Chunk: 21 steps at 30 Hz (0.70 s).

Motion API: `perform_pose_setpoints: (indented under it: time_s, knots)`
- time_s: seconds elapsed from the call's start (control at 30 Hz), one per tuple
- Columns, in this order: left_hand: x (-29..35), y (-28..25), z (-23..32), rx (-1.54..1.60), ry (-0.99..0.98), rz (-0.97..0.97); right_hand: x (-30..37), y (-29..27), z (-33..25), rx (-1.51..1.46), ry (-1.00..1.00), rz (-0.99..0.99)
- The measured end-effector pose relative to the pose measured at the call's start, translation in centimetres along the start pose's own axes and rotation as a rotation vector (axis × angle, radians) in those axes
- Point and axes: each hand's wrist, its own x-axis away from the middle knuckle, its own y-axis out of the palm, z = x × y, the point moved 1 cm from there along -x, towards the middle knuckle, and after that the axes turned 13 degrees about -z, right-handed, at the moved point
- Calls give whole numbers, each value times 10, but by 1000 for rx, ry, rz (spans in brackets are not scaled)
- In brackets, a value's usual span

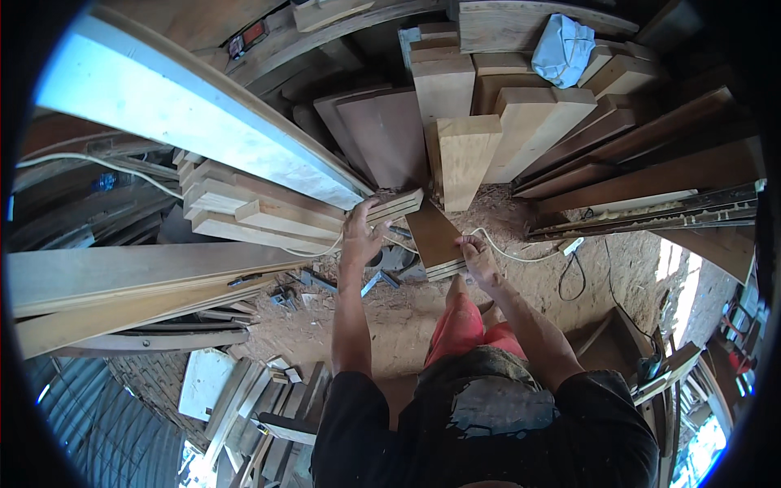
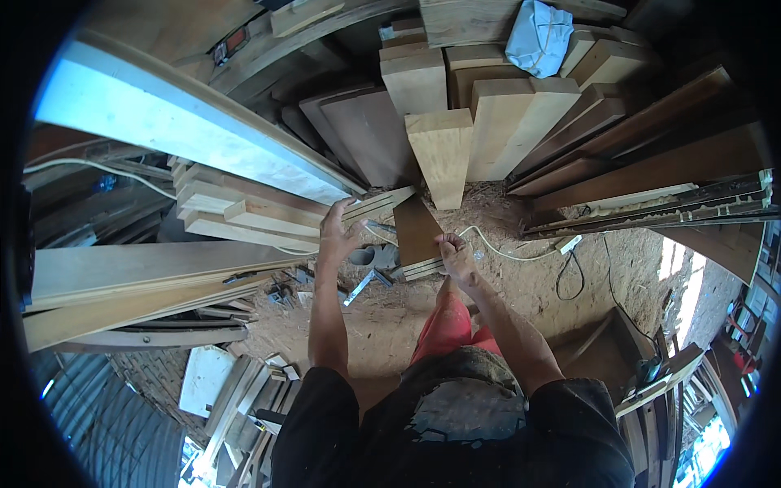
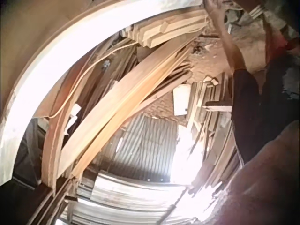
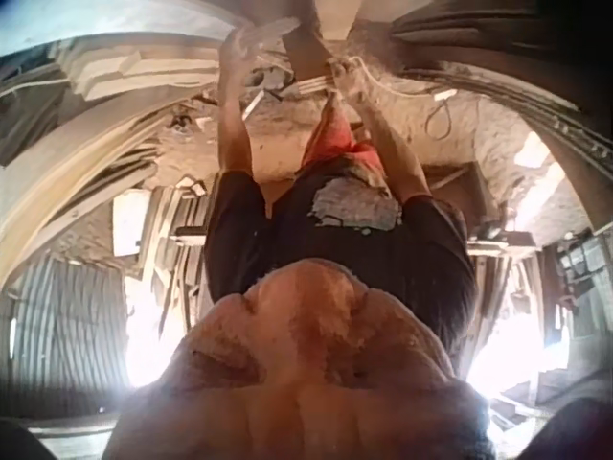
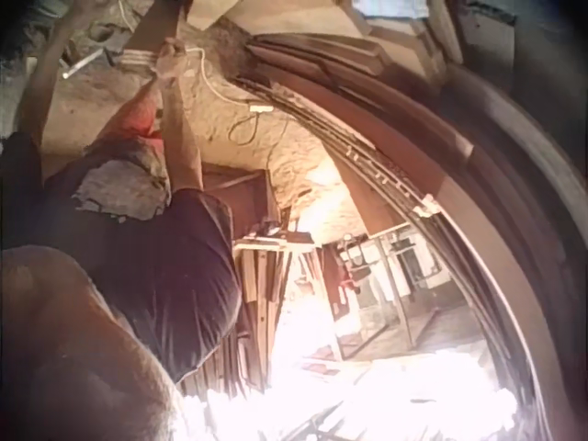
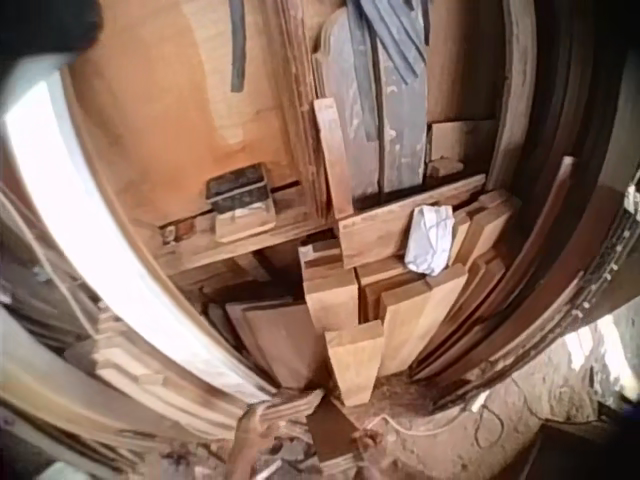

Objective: The person cuts slots into wooden boards using an electric circular saw, checks the joints by hand, and stacks the boards with other lumber.

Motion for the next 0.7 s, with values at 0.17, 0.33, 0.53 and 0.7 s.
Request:
perform_pose_setpoints:
  time_s: [0.17, 0.33, 0.53, 0.7]
  knots:
    - [30, 15, 7, 166, -19, 20, 9, 14, 17, -55, 33, -28]
    - [59, 34, 12, 279, -12, -6, 13, 22, 24, -184, 47, -15]
    - [104, 72, -17, 629, -113, -69, 15, 42, -27, -577, 301, -296]
    - [108, 115, -2, 1055, -124, -107, 17, 29, -7, -484, 470, -196]
